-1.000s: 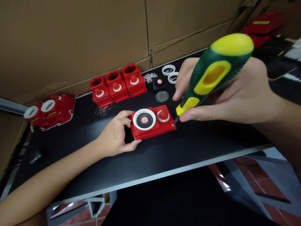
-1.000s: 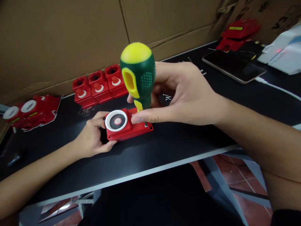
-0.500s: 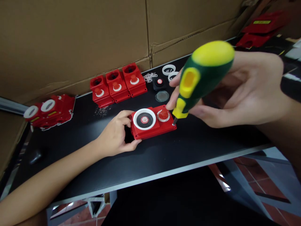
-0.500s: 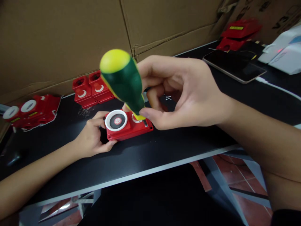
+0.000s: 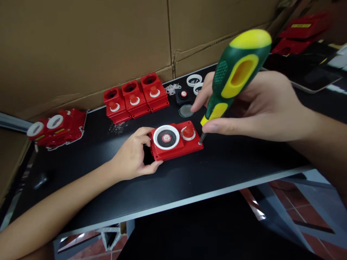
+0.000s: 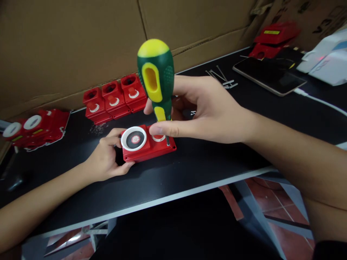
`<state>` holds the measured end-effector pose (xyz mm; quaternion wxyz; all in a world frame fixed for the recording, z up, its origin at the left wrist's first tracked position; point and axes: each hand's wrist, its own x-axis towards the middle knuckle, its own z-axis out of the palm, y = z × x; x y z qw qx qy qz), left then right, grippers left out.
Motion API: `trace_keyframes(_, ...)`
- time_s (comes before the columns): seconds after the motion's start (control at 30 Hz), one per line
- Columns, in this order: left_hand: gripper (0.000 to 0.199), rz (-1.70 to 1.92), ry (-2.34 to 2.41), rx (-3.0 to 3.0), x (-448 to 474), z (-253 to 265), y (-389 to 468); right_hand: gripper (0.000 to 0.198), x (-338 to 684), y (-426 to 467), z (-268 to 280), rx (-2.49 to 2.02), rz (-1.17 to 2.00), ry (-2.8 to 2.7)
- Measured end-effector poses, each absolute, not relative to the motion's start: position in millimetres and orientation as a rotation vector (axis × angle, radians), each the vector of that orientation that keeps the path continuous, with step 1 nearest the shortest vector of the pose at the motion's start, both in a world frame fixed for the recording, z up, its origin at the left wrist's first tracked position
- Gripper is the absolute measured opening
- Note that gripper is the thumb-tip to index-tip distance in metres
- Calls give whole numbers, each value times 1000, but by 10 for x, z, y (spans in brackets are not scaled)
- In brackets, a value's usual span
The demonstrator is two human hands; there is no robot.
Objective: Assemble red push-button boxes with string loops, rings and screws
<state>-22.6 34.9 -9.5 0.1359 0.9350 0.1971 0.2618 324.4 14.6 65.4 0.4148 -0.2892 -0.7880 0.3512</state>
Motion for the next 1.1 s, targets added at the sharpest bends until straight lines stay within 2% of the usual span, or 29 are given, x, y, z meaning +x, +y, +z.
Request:
trace_keyframes(0.2, 47, 729, 598, 2699, -240, -107, 356, 25, 3212, 81, 641, -753, 908, -1849)
trace_keyframes(0.37, 50, 754, 576, 2685, -234, -110, 355, 32, 3251, 155, 554, -625, 801, -1936)
trace_keyframes(0.5, 52, 791, 562, 2703, -224, -115, 353, 30, 3207, 133, 554, -570, 729, -1883)
trace_keyframes(0.67, 45, 769, 561, 2719, -225, -116, 352, 34, 3169, 38, 666, -637, 840, -1829)
trace_keyframes(0.83, 44, 787, 555, 2715, -221, -121, 353, 21, 3219, 86, 641, -649, 780, -1881)
trace_keyframes(1.1, 49, 774, 569, 2702, -226, -112, 352, 43, 3223, 121, 630, -660, 822, -1817)
